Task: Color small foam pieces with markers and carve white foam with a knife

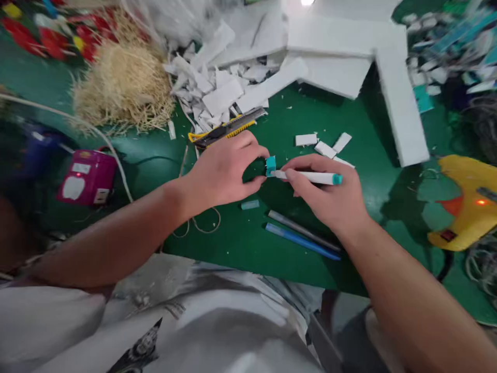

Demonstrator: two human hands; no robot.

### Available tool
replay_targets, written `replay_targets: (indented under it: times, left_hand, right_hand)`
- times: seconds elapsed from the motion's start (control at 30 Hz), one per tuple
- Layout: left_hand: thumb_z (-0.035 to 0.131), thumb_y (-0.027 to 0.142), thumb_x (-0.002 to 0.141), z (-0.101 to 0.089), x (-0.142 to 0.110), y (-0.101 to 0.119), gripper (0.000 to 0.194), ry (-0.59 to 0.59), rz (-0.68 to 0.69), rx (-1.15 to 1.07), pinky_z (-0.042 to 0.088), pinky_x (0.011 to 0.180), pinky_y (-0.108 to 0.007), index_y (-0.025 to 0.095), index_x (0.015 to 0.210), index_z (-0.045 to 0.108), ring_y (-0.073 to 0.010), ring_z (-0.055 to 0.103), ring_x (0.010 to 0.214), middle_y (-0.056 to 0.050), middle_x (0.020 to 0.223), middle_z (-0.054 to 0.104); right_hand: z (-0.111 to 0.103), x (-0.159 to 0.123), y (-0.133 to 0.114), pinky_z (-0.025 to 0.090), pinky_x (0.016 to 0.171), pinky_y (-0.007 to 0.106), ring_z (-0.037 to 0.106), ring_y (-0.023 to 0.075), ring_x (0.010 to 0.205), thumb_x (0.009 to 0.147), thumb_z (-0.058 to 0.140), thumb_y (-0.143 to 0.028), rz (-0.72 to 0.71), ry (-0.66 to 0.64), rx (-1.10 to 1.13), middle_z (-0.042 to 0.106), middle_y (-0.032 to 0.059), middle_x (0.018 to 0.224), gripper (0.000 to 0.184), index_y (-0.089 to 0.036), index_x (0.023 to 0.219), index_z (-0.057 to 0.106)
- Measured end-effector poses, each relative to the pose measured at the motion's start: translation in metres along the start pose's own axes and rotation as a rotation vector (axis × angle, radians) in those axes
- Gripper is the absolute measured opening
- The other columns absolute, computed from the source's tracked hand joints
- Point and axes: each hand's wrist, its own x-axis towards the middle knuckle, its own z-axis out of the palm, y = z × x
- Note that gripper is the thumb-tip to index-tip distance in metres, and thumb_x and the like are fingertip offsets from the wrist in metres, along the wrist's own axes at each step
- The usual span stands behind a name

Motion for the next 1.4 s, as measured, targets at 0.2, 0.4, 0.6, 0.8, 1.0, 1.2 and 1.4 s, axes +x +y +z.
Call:
replay_targets:
  times: [0.2, 0.4, 0.6, 0.8, 1.0, 1.2, 1.4]
  left_hand:
    - [0.069, 0.029, 0.099, 0.011, 0.004, -0.004, 0.029, 0.06, 0.04, 0.021, 0.053, 0.081, -0.038, 0.014, 0.124, 0.074, -0.029, 0.073, 0.102, -0.013, 0.121, 0.069]
    - [0.068, 0.032, 0.103, 0.013, 0.005, -0.009, 0.041, 0.189, -0.107, 0.037, 0.057, 0.086, -0.035, 0.016, 0.141, 0.065, -0.0279, 0.074, 0.109, -0.014, 0.129, 0.072]
    - [0.067, 0.036, 0.106, 0.013, 0.004, -0.005, 0.057, 0.186, -0.108, -0.009, 0.058, 0.089, -0.035, 0.015, 0.157, 0.051, -0.0272, 0.075, 0.113, -0.013, 0.129, 0.074]
    - [0.064, 0.034, 0.108, 0.009, 0.003, 0.003, 0.055, 0.105, -0.109, -0.004, 0.058, 0.086, -0.035, 0.013, 0.158, 0.052, -0.0283, 0.075, 0.115, -0.013, 0.124, 0.074]
    - [0.068, 0.037, 0.106, 0.011, 0.0, -0.001, 0.041, 0.135, -0.006, -0.011, 0.057, 0.084, -0.034, 0.015, 0.14, 0.066, -0.0261, 0.076, 0.106, -0.011, 0.12, 0.074]
    - [0.07, 0.047, 0.105, 0.017, 0.004, 0.007, 0.036, 0.132, 0.083, 0.02, 0.051, 0.075, -0.033, 0.017, 0.125, 0.075, -0.0257, 0.075, 0.097, -0.01, 0.112, 0.073]
    - [0.055, 0.031, 0.112, 0.022, 0.015, 0.01, 0.028, 0.076, 0.182, 0.077, 0.045, 0.069, -0.033, 0.019, 0.12, 0.078, -0.0221, 0.073, 0.086, -0.009, 0.109, 0.072]
  right_hand:
    - [-0.002, 0.004, 0.006, 0.055, 0.055, 0.033, 0.065, 0.0159, 0.054, 0.082, 0.08, -0.025, -0.07, 0.19, 0.017, 0.076, 0.0006, 0.07, 0.003, -0.025, 0.082, 0.082]
    - [-0.002, 0.008, 0.011, 0.059, 0.055, 0.035, 0.075, 0.0196, 0.067, 0.092, 0.081, -0.037, -0.186, 0.335, 0.068, 0.084, 0.0075, 0.095, 0.016, -0.024, 0.1, 0.084]
    - [-0.018, 0.019, 0.028, 0.063, 0.101, 0.053, 0.081, 0.0295, 0.102, 0.103, 0.064, -0.029, -0.316, 0.243, -0.368, 0.084, 0.0081, 0.108, 0.026, -0.029, 0.125, 0.077]
    - [-0.024, 0.031, 0.042, 0.036, 0.128, 0.075, 0.075, 0.0355, 0.128, 0.096, 0.063, -0.021, -0.489, 0.146, -0.767, 0.084, 0.0127, 0.122, 0.035, -0.025, 0.129, 0.074]
    - [-0.02, 0.012, 0.028, 0.053, 0.121, 0.056, 0.082, 0.0257, 0.105, 0.098, 0.069, -0.022, -0.549, 0.021, -0.568, 0.086, 0.0019, 0.102, 0.03, -0.031, 0.126, 0.076]
    - [-0.012, 0.001, 0.017, 0.066, 0.084, 0.039, 0.083, 0.0205, 0.083, 0.097, 0.074, -0.023, -0.447, 0.235, -0.194, 0.085, 0.0014, 0.093, 0.018, -0.027, 0.111, 0.083]
    - [-0.003, 0.001, 0.012, 0.066, 0.076, 0.039, 0.081, 0.0196, 0.073, 0.102, 0.073, -0.04, -0.368, 0.267, -0.058, 0.084, 0.0033, 0.092, 0.022, -0.026, 0.108, 0.087]
